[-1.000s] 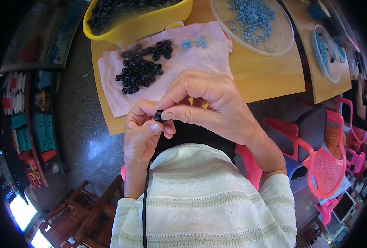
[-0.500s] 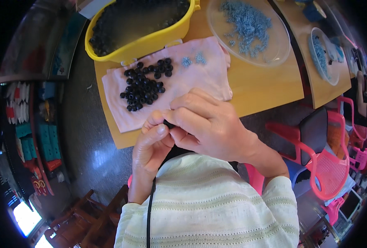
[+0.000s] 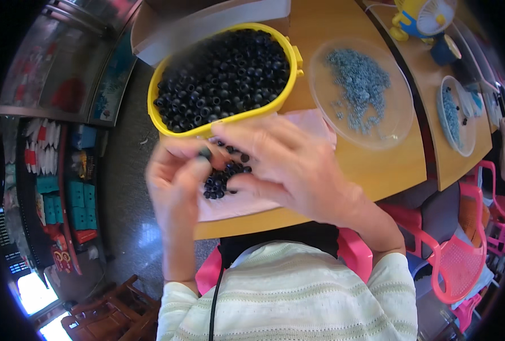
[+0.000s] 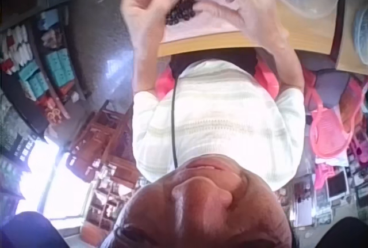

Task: Manually assembling small plastic parts by inserting blue flower-shaped clips into black circular rings.

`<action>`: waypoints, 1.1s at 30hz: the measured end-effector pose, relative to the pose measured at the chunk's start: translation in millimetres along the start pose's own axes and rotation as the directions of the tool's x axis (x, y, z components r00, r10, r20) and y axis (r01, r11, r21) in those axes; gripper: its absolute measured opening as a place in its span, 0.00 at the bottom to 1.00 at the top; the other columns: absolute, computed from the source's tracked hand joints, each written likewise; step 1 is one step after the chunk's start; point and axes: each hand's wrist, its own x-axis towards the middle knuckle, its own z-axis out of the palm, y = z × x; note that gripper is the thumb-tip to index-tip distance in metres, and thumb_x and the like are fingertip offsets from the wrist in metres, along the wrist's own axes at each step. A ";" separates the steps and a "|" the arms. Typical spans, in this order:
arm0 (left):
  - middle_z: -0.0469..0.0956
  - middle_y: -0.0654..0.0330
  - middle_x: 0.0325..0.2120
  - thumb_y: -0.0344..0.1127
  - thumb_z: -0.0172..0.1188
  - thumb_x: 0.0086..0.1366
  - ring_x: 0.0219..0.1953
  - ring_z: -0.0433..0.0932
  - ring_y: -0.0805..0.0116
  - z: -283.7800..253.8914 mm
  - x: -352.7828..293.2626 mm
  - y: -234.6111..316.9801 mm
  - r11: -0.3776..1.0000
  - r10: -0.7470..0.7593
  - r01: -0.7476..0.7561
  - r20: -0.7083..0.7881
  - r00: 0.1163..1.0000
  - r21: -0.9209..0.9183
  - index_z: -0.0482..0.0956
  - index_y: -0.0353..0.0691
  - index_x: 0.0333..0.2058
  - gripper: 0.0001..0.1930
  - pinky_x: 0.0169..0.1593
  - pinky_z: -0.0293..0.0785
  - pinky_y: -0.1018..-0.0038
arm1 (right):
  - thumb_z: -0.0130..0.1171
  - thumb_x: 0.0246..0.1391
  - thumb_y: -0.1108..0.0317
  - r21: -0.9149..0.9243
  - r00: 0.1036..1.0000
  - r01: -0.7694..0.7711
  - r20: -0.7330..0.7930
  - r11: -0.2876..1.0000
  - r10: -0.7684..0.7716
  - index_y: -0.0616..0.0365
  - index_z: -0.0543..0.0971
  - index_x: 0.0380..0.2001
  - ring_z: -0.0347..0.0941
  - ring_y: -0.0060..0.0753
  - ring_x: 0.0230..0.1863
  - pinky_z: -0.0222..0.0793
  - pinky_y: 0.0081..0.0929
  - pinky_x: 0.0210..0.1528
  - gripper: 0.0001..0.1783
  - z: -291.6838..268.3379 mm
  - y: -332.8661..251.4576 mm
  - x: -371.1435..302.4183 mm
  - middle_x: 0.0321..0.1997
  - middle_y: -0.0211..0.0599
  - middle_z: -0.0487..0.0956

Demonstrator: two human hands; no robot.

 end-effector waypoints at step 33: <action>0.78 0.53 0.41 0.17 0.64 0.51 0.43 0.77 0.66 -20.4 -34.9 -6.7 0.547 0.532 -0.535 0.227 0.816 0.644 0.78 0.32 0.43 0.18 0.48 0.72 0.74 | 0.66 0.50 0.65 0.496 0.845 -0.534 0.286 0.685 0.452 0.63 0.80 0.31 0.69 0.12 0.26 0.63 0.12 0.27 0.11 14.7 -25.7 11.4 0.26 0.25 0.78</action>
